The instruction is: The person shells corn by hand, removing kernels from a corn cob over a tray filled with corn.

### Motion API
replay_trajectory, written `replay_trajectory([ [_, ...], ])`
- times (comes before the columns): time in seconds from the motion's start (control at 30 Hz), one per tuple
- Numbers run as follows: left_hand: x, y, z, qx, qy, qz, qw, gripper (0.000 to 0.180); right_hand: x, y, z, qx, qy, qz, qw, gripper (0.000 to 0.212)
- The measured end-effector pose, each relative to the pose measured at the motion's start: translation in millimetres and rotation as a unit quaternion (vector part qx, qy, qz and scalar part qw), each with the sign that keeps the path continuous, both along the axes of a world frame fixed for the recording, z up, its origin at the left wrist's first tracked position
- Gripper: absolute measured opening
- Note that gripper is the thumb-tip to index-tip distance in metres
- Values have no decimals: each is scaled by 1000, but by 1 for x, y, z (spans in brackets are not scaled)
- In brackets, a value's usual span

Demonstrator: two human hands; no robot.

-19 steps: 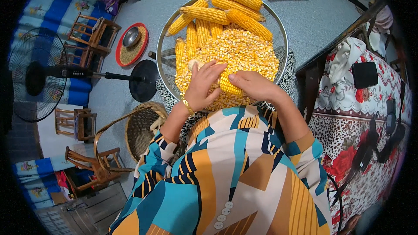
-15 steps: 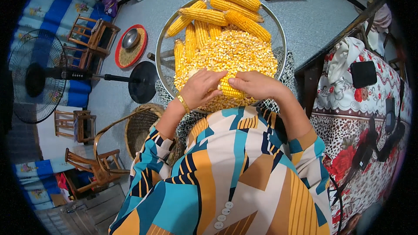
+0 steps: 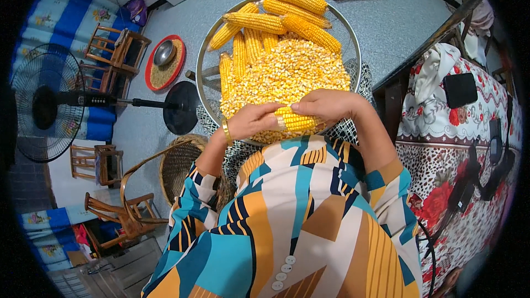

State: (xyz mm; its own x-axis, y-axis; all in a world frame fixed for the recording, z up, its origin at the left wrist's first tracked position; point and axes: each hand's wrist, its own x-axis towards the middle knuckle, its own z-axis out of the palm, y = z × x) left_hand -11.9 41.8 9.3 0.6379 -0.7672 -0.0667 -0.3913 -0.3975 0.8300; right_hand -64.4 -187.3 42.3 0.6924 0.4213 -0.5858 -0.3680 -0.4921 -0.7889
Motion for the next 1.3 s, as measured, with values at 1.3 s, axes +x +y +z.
replay_trajectory([
  [1.3,-72,-22,-9,-413,650,76,633,24,-3,82,-50,513,66,-374,770,57],
])
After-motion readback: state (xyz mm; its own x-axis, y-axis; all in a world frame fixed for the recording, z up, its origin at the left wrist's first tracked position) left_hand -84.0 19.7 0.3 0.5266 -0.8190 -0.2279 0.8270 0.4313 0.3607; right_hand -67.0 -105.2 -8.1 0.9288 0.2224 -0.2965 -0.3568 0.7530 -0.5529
